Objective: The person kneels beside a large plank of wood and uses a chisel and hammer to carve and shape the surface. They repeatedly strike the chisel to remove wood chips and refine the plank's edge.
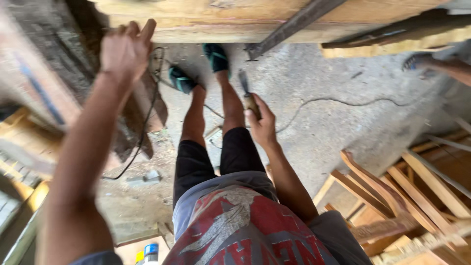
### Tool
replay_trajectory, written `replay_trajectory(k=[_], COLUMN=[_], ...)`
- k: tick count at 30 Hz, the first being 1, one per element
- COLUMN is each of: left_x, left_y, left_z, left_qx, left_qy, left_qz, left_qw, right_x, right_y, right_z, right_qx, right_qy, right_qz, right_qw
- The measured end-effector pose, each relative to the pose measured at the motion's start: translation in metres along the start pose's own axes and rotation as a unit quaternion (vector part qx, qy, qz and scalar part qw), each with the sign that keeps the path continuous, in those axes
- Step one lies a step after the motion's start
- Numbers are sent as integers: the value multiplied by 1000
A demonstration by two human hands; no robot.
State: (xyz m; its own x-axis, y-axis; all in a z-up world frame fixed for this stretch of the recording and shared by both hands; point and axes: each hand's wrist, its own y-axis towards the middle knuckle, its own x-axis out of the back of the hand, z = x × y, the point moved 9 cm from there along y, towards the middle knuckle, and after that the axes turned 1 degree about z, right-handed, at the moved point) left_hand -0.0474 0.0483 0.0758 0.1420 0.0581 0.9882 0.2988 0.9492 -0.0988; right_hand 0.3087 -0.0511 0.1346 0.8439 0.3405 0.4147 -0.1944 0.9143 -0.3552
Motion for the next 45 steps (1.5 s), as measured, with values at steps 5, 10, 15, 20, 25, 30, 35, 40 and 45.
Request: replay_trajectory(k=[5, 10, 15, 20, 25, 30, 35, 40, 45], left_x=[-78, -16, 39, 57, 62, 29, 22, 4, -10], left_y=[-17, -17, -35, -25, -10, 8, 48, 73, 81], left_z=[0, -97, -202, -219, -190, -185, -174, -155, -147], left_qx=[358, 212, 146, 156, 250, 352, 346, 364, 340], left_qy=[-467, -533, -607, -584, -629, -756, -776, -735, -755], left_qz=[10, -146, -63, 1, -43, -67, -168, -202, -226], left_qw=[808, 806, 779, 796, 735, 547, 501, 536, 514], right_x=[8, 9, 9, 11, 11, 6, -3, -17, -24], right_y=[-18, -15, 14, 44, 74, 104, 126, 149, 158], right_z=[-16, -16, -12, 24, 46, 57, 59, 58, 45], right_qx=[-44, -66, -85, 65, 101, 164, 235, 285, 278], right_qy=[-9, 8, 0, -112, -137, -163, -174, -164, -190], right_qz=[-19, -12, -9, 19, 38, 70, 61, 35, 4], right_qw=[999, 998, 996, 991, 985, 970, 954, 944, 941])
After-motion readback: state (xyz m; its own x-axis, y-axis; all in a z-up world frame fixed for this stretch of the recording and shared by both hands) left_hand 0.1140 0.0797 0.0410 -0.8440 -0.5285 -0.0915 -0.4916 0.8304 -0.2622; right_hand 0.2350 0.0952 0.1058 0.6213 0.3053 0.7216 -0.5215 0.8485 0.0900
